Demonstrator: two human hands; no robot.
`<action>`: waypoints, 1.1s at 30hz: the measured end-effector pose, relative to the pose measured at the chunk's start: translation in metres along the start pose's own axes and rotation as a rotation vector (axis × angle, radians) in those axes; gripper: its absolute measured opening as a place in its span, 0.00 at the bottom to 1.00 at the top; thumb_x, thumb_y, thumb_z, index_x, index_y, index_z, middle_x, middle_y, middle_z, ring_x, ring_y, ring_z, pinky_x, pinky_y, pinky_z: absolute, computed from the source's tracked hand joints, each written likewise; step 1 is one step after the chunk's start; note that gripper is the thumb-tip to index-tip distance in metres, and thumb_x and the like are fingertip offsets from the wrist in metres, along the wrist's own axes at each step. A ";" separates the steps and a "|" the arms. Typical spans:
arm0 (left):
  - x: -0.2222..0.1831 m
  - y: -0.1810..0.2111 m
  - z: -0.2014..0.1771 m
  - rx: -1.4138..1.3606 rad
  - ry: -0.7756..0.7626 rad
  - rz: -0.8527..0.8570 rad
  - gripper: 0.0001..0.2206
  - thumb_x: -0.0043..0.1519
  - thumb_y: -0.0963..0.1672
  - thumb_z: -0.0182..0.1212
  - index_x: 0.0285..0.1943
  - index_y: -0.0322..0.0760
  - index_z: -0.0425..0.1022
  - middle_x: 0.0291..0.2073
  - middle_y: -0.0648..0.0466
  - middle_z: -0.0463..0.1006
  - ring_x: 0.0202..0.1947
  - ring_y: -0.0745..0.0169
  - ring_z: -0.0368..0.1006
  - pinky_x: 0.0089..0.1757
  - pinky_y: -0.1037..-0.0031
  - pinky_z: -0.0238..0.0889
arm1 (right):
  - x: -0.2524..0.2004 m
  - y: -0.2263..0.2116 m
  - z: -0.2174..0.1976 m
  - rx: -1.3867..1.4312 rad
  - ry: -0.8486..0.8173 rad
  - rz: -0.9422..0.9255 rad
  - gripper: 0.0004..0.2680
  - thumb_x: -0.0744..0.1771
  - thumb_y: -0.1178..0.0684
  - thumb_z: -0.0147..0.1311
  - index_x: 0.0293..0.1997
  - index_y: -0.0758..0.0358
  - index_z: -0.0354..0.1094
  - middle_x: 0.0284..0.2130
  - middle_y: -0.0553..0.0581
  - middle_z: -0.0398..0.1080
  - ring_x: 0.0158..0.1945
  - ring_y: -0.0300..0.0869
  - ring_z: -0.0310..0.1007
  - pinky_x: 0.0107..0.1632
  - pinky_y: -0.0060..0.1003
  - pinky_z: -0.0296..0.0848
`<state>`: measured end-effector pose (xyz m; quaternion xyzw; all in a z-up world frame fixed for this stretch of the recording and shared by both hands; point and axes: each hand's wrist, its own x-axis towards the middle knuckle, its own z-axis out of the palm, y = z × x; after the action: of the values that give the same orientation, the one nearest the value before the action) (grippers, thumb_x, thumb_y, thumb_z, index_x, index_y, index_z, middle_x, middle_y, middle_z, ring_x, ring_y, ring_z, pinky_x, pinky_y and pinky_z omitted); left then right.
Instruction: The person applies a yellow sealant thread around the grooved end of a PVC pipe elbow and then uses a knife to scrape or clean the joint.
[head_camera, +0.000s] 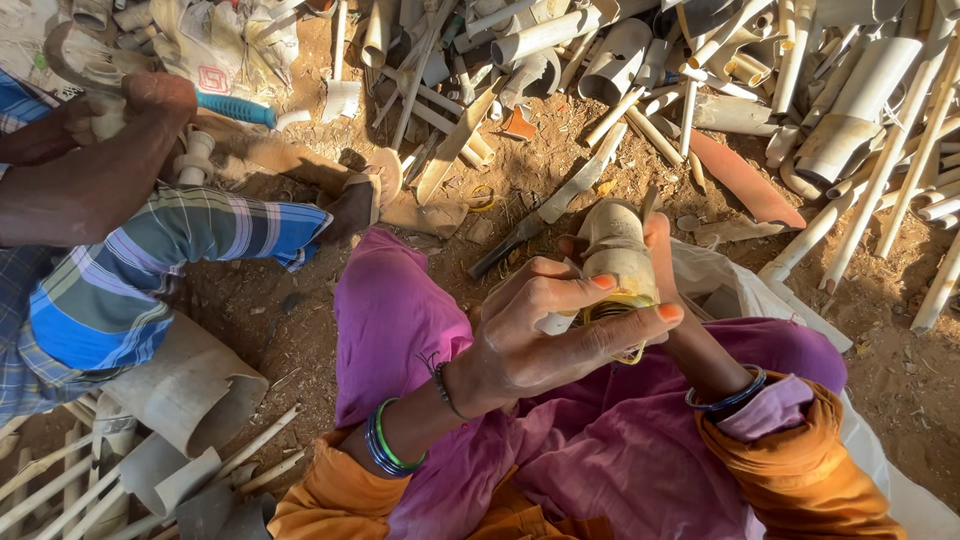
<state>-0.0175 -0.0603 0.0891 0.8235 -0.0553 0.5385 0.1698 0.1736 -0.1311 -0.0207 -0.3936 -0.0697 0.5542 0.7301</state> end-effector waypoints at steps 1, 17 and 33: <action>-0.002 -0.002 0.000 0.008 0.018 -0.008 0.22 0.61 0.50 0.81 0.63 0.61 0.76 0.46 0.60 0.64 0.45 0.71 0.72 0.50 0.77 0.76 | 0.008 0.003 0.000 0.030 -0.056 0.009 0.16 0.67 0.41 0.46 0.47 0.64 0.67 0.39 0.59 0.73 0.41 0.42 0.79 0.41 0.37 0.79; -0.018 -0.064 -0.019 -0.319 -0.026 -0.166 0.14 0.61 0.45 0.76 0.50 0.40 0.77 0.51 0.51 0.81 0.52 0.60 0.82 0.49 0.70 0.78 | -0.006 -0.022 0.051 -0.857 0.255 -0.436 0.03 0.65 0.57 0.61 0.36 0.65 0.75 0.29 0.52 0.77 0.30 0.32 0.74 0.34 0.29 0.74; -0.027 -0.075 -0.023 -0.922 0.115 -0.530 0.09 0.70 0.43 0.57 0.40 0.37 0.62 0.30 0.55 0.69 0.28 0.73 0.61 0.29 0.79 0.56 | -0.015 -0.020 0.049 -1.088 0.207 -0.419 0.05 0.61 0.57 0.66 0.33 0.64 0.75 0.25 0.50 0.76 0.27 0.32 0.72 0.32 0.32 0.73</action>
<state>-0.0282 0.0151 0.0570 0.6184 -0.0666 0.4413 0.6468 0.1567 -0.1207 0.0304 -0.7413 -0.3485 0.2415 0.5202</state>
